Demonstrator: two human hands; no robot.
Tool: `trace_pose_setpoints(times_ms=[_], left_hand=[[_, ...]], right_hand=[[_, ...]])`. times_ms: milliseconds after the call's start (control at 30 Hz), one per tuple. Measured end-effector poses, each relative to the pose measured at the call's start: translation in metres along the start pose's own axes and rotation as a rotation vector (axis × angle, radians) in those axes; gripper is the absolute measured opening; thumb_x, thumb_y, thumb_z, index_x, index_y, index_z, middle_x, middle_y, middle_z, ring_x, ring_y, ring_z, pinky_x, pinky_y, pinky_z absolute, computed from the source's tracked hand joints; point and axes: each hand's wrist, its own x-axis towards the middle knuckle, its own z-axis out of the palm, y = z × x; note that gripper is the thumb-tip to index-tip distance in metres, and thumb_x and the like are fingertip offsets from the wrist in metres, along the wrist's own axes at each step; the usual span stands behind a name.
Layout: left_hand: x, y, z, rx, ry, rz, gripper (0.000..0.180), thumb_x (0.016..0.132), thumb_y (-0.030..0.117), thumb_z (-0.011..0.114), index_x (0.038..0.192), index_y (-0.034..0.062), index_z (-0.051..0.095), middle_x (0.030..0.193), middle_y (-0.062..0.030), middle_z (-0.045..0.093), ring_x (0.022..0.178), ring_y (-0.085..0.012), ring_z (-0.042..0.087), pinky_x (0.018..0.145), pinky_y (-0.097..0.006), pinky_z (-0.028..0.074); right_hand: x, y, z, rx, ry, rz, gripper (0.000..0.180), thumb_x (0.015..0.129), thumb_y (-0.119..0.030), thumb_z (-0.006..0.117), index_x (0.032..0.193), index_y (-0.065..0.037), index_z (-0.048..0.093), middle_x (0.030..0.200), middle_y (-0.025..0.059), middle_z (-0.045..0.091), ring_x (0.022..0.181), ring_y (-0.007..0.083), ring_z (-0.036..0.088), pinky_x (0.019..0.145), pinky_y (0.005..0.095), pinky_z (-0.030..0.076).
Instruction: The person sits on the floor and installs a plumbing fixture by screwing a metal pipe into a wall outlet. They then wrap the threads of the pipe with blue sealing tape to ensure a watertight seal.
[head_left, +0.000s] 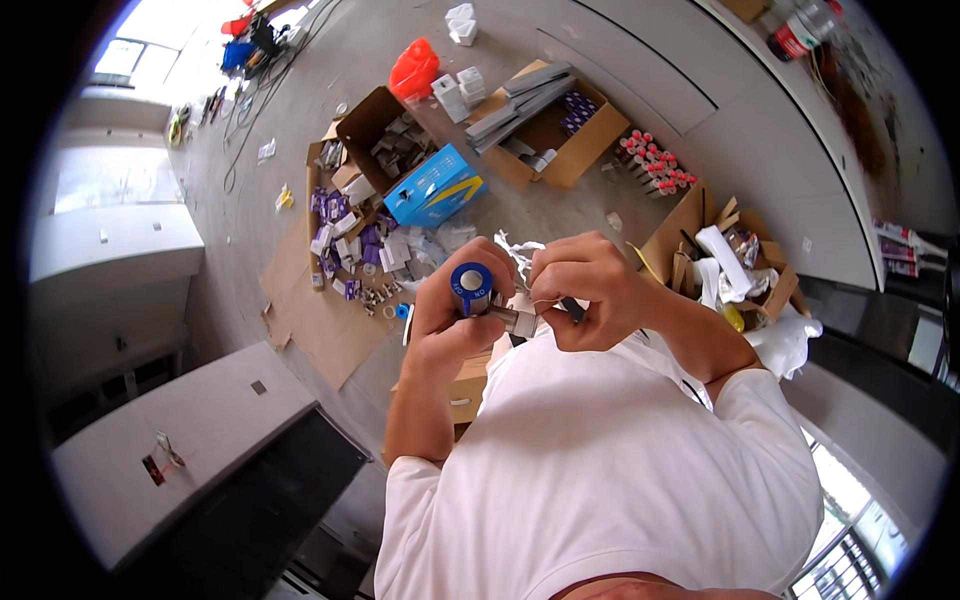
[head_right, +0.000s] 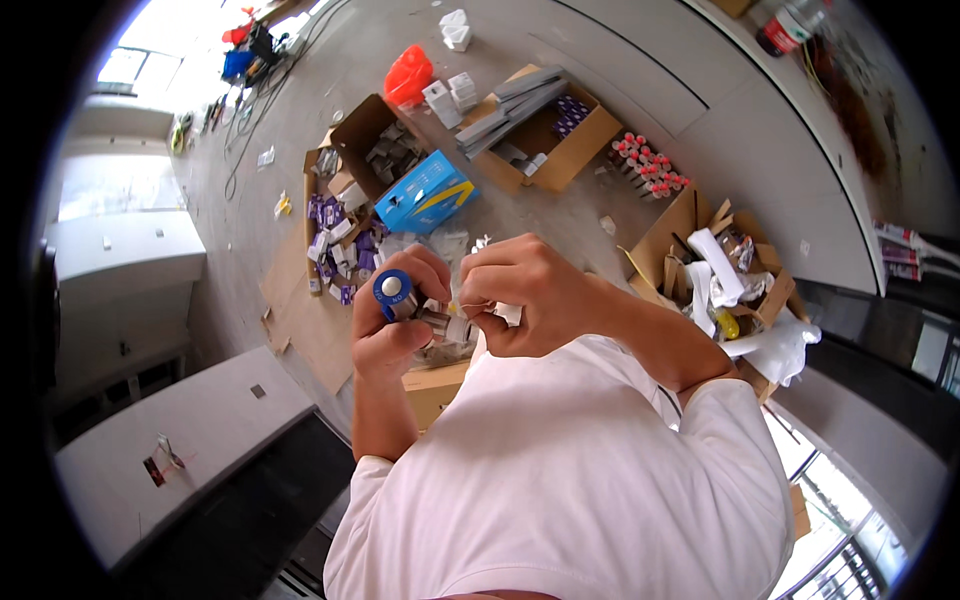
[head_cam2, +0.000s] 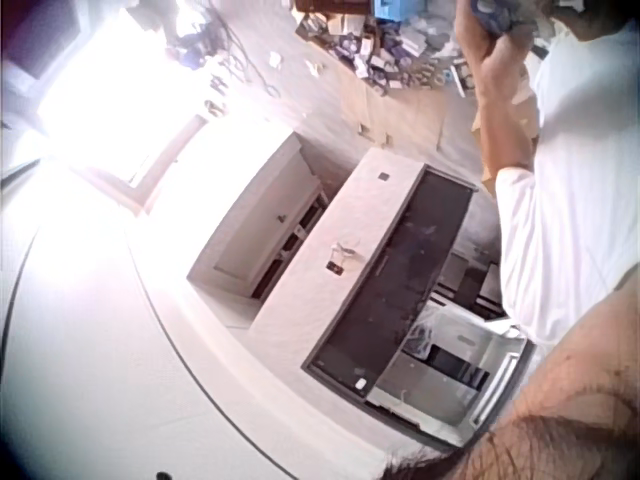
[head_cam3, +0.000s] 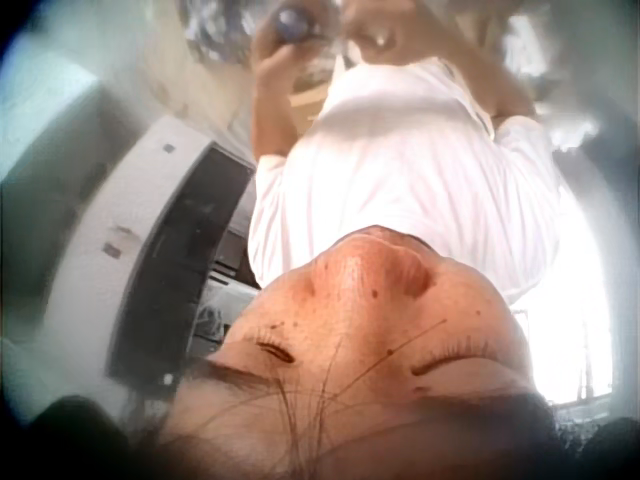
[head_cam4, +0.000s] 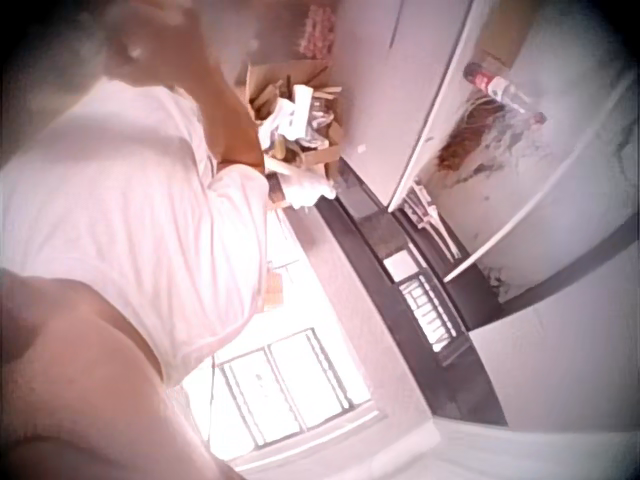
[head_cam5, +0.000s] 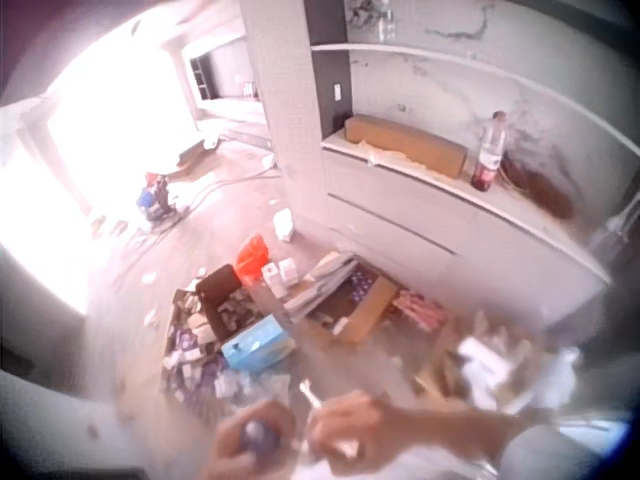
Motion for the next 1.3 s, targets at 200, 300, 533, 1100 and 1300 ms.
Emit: trace_pose_setpoints(times_ms=[200, 300, 533, 1100, 1300], left_hand=[[0.032, -0.009, 0.081, -0.005, 0.050, -0.117, 0.039, 0.075, 0.030, 0.068, 0.096, -0.0027, 0.063, 0.096, -0.0142, 0.060, 0.083, -0.0197, 0.056, 0.068, -0.030, 0.045], [0.046, -0.014, 0.119, -0.172, 0.157, -0.142, 0.030, 0.074, 0.012, 0.066, 0.100, -0.0025, 0.062, 0.096, -0.0105, 0.058, 0.071, -0.0164, 0.058, 0.056, -0.029, 0.051], [0.058, -0.030, 0.165, -0.216, 0.254, -0.117, 0.029, 0.079, 0.012, 0.063, 0.103, -0.0041, 0.060, 0.100, -0.0141, 0.058, 0.071, -0.0202, 0.061, 0.056, -0.032, 0.053], [0.095, -0.048, 0.288, -0.163, -0.031, -0.130, 0.034, 0.077, 0.019, 0.064, 0.100, -0.0049, 0.057, 0.096, -0.0194, 0.057, 0.066, -0.0230, 0.062, 0.056, -0.032, 0.052], [0.099, -0.045, 0.277, -0.354, -0.184, -0.095, 0.037, 0.076, 0.026, 0.066, 0.097, -0.0037, 0.057, 0.094, -0.0207, 0.058, 0.075, -0.0244, 0.061, 0.061, -0.031, 0.051]], right_hand=[[-0.071, -0.016, -0.057, -0.033, 0.201, 0.010, 0.027, 0.061, 0.013, 0.062, 0.081, -0.005, 0.058, 0.074, 0.0072, 0.060, 0.059, 0.0254, 0.056, 0.050, 0.0347, 0.042], [-0.113, -0.027, -0.085, 0.072, 0.311, 0.079, 0.025, 0.062, 0.014, 0.058, 0.080, -0.004, 0.057, 0.073, 0.0077, 0.058, 0.059, 0.0190, 0.054, 0.049, 0.0333, 0.038], [-0.201, -0.041, -0.161, 0.602, 0.633, 0.296, 0.012, 0.092, -0.005, 0.054, 0.103, -0.004, 0.059, 0.104, 0.0103, 0.064, 0.070, 0.0100, 0.049, 0.062, 0.0229, 0.040], [-0.228, -0.071, -0.191, -0.105, 0.457, 0.153, 0.011, 0.100, -0.012, 0.076, 0.103, -0.002, 0.073, 0.087, 0.0074, 0.076, 0.074, 0.0141, 0.070, 0.064, 0.0316, 0.053], [-0.231, -0.063, -0.194, 0.237, 0.535, 0.276, 0.010, 0.099, -0.010, 0.074, 0.103, -0.002, 0.072, 0.088, 0.0079, 0.074, 0.074, 0.0166, 0.070, 0.066, 0.0322, 0.054]])
